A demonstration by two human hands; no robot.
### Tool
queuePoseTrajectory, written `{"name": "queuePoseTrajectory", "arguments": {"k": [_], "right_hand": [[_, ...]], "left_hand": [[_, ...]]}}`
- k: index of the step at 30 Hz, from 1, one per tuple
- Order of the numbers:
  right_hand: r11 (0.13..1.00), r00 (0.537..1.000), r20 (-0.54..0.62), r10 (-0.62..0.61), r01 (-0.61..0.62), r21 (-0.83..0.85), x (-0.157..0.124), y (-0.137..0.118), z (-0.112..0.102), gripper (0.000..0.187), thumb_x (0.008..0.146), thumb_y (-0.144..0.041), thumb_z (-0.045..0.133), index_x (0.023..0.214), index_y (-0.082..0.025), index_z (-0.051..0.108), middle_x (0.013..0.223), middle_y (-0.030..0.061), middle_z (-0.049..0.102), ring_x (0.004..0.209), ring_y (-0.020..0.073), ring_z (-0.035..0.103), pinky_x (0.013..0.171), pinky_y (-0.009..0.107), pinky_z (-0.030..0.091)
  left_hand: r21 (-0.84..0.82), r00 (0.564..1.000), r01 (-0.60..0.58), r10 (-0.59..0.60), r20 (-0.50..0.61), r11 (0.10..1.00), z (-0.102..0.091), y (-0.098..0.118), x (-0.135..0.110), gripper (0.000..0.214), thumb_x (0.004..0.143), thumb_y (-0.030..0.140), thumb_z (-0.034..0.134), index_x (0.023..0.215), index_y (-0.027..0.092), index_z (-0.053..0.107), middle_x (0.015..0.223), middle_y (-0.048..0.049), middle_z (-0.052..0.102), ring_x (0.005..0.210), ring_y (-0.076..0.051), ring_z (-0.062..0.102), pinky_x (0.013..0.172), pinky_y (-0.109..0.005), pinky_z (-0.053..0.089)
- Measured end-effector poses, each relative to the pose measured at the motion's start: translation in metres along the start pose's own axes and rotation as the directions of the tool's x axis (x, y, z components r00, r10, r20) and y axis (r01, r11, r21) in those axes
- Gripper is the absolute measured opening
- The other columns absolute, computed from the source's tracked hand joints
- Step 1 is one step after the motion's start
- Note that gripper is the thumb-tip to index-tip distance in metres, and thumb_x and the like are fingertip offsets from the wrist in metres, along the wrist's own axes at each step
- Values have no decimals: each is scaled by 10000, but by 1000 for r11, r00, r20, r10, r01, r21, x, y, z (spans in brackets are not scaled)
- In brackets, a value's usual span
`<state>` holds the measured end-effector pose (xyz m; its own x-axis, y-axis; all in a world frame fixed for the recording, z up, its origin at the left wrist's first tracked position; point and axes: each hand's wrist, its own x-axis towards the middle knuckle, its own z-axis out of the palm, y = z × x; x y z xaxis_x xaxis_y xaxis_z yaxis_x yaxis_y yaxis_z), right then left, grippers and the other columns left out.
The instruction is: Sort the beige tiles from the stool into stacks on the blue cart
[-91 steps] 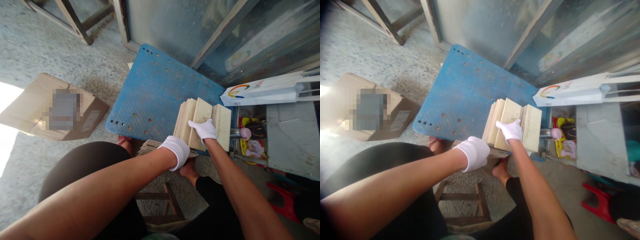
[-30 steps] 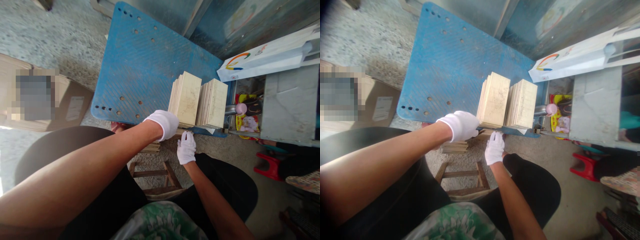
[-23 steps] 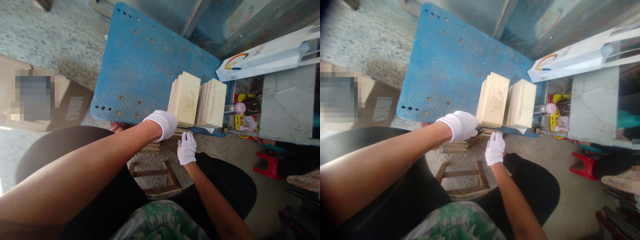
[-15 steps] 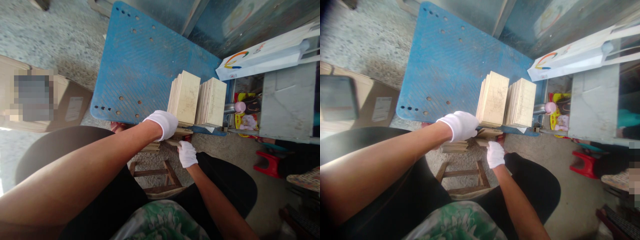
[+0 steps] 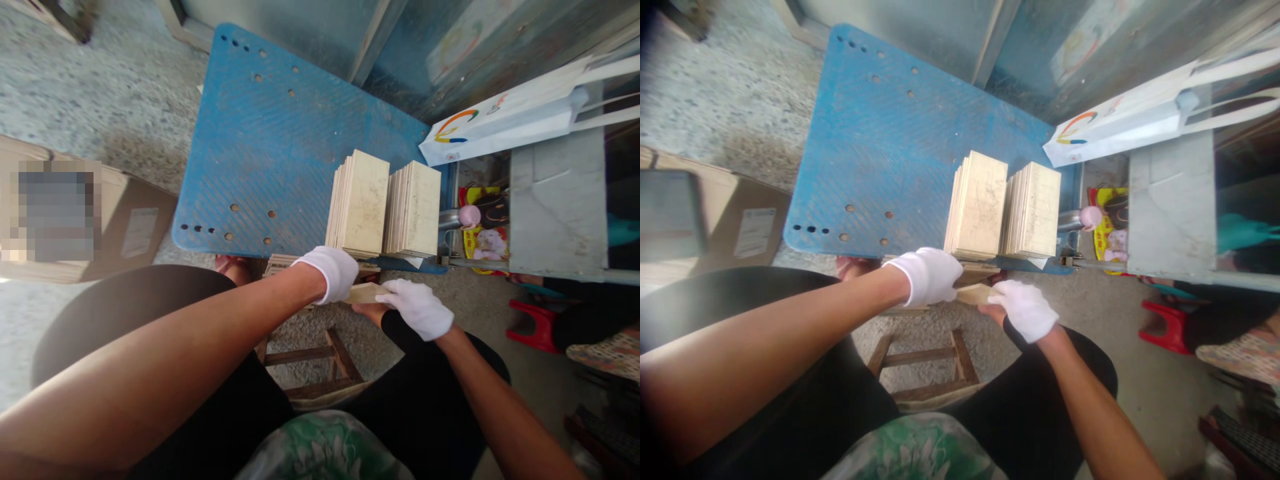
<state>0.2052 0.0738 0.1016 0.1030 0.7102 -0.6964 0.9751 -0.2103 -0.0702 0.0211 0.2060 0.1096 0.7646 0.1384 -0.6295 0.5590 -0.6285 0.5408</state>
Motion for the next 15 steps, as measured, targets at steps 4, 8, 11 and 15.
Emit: {"name": "queuePoseTrajectory", "arguments": {"k": [4,8,11,15], "right_hand": [[976,991,41,-128,118,183,-21,9,-50,219,860,-435,556,904,-293,717,872,-30,704,797,167,641,736,272,457],[932,992,11,-129,118,342,-28,11,-69,240,796,-470,629,869,-267,735,862,-25,709,799,181,642,787,295,490],[837,993,-106,43,22,546,-22,5,-66,222,715,-399,714,884,-256,731,931,-12,719,875,206,655,862,338,503],[508,843,-369,391,136,850,-11,-5,-49,547,637,-416,778,1124,-210,640,1125,65,679,1063,241,627,1000,426,460]], "left_hand": [[-65,983,-177,173,-63,982,3,11,3,424,770,417,553,1033,127,714,919,-157,714,793,-248,669,692,-305,495],[-226,956,-294,284,-79,929,2,15,1,403,806,445,494,950,144,720,831,-96,711,627,-174,613,577,-261,435],[-283,964,-261,236,-119,923,-3,15,-3,426,834,456,466,897,116,714,748,-91,690,563,-149,566,548,-253,404],[-407,980,-174,117,-163,897,-11,10,-5,447,858,475,461,877,104,710,689,-75,667,582,-143,567,575,-244,417]]}}
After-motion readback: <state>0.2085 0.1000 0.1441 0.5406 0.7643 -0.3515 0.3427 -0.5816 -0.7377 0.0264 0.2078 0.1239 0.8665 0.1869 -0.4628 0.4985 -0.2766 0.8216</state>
